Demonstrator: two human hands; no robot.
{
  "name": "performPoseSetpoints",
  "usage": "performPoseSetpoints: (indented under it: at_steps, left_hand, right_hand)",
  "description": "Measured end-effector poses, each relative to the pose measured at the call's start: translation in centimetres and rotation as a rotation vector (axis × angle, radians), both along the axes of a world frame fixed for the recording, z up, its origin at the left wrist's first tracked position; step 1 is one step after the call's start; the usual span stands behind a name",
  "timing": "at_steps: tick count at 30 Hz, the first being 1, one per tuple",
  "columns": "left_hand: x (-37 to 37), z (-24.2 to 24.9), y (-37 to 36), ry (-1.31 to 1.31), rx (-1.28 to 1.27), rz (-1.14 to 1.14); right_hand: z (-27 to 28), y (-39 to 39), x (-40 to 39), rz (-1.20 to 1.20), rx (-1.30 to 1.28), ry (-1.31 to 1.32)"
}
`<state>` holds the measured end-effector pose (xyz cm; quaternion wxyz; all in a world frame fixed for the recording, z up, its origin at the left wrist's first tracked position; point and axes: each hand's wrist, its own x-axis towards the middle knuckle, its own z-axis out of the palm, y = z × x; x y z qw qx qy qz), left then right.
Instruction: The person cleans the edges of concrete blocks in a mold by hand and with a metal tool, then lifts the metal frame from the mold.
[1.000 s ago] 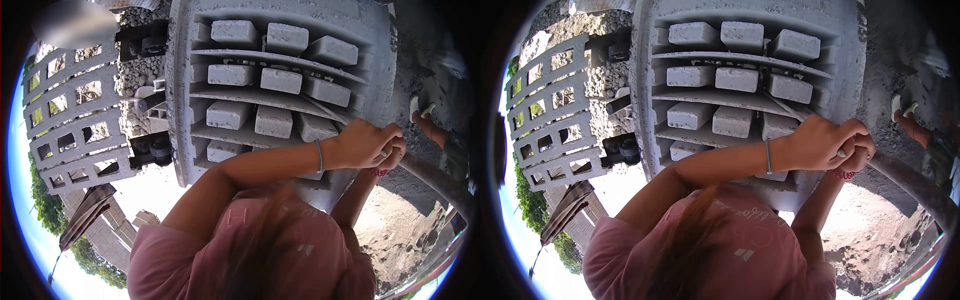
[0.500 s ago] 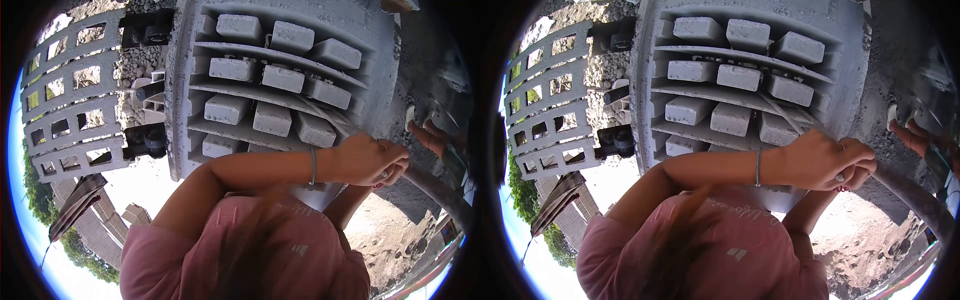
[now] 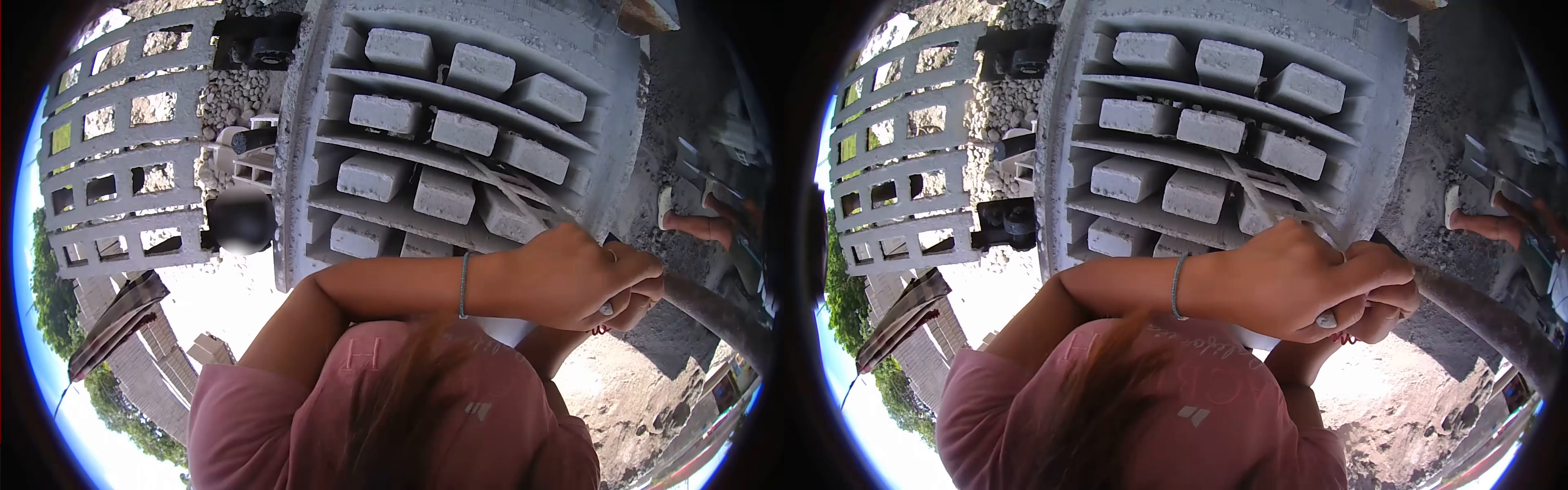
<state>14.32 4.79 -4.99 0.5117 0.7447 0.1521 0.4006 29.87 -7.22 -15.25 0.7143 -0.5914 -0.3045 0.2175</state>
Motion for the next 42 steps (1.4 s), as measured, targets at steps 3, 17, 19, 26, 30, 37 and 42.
performPoseSetpoints:
  at_steps: [3, 17, 19, 26, 30, 37, 42]
  left_hand:
    - [-1.6, 2.0, 1.2, 0.093, 0.015, -0.038]
    - [-4.3, 0.5, 2.7, 0.191, 0.018, 0.003]
    - [-3.8, -5.2, 3.5, 0.302, 0.063, 0.063]
    - [-2.6, -7.1, 5.1, 0.32, -0.057, 0.011]
    - [-2.6, -6.0, 5.0, 0.266, -0.076, 0.008]
    - [-3.1, 0.9, 3.9, -0.072, 0.019, 0.07]
    - [-4.7, 15.0, 1.1, -0.247, -0.137, -0.036]
  right_hand:
    - [1.9, 1.1, -1.0, 0.009, 0.024, -0.115]
    - [1.7, 5.3, -6.0, 0.228, 0.046, 0.037]
    - [-1.3, 7.2, -6.9, 0.231, -0.008, -0.081]
    - [-1.9, 9.9, -6.9, 0.061, -0.085, -0.698]
    - [-2.3, 10.1, -7.6, 0.014, -0.02, -0.202]
    - [10.8, 9.7, -8.4, 0.35, 0.018, 0.203]
    - [26.5, 6.4, -10.3, 0.427, 0.133, -0.043]
